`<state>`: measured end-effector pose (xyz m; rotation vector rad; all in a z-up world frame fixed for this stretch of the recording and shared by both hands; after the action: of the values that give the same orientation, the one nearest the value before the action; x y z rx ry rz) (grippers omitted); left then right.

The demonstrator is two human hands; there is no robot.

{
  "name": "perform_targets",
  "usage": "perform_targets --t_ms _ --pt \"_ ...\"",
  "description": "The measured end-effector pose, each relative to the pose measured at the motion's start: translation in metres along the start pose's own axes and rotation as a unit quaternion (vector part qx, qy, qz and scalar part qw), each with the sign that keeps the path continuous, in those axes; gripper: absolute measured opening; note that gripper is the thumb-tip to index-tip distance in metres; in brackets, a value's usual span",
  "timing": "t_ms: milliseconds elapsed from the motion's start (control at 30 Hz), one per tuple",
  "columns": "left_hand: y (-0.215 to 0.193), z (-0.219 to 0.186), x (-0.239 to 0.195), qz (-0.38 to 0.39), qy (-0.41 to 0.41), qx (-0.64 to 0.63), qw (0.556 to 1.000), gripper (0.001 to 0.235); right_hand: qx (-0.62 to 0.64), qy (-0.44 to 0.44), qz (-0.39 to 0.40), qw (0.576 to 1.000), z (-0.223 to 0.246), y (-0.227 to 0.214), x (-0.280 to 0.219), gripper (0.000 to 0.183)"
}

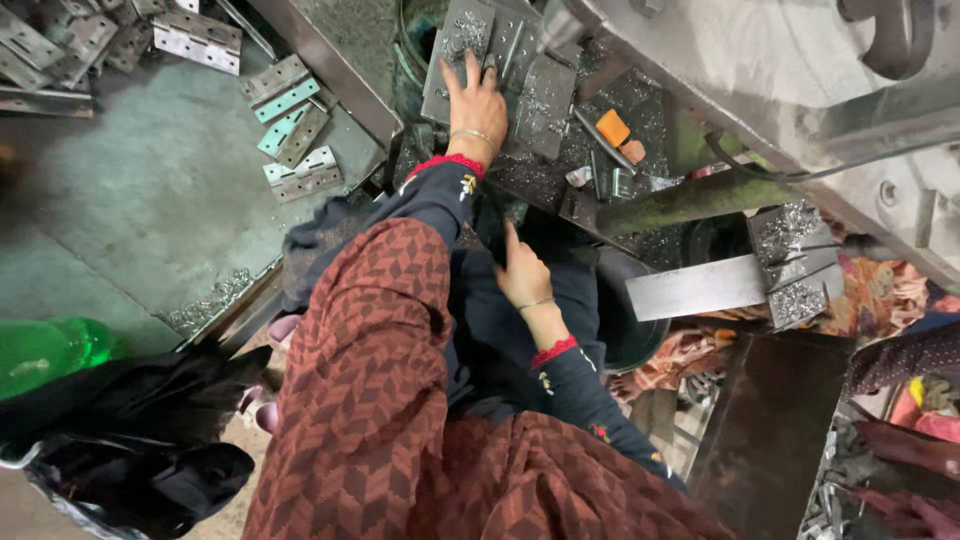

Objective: The person picks up metal brackets from a pile, places them into a machine for processing, and then cleans the finished parts using a white cloth while sitting on the floor.

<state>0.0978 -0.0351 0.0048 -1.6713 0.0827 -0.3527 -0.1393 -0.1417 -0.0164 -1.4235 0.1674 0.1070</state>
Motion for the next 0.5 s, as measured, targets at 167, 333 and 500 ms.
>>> perform_targets --t_ms 167,333,500 --pt "0.004 -0.001 -0.006 -0.004 0.003 -0.004 1.000 0.041 -0.006 -0.007 -0.004 1.000 -0.003 -0.004 0.013 0.088" --pt "0.011 0.001 -0.003 -0.022 -0.003 -0.005 1.000 0.043 -0.020 -0.038 0.012 0.999 -0.008 -0.011 0.021 0.085" --pt "0.008 0.004 0.008 -0.028 -0.013 -0.010 0.999 0.043 0.011 -0.020 -0.012 1.000 -0.016 0.039 0.005 0.094"
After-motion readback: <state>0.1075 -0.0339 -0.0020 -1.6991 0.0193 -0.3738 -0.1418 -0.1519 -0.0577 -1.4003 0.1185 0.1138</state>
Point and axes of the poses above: each hand's wrist, its own x-axis towards the middle knuckle, its own y-axis out of the palm, z = x × y, the point moved 6 cm from there along x, towards the middle knuckle, and after that the axes turned 7 degrees about -z, right-handed, at the moved point
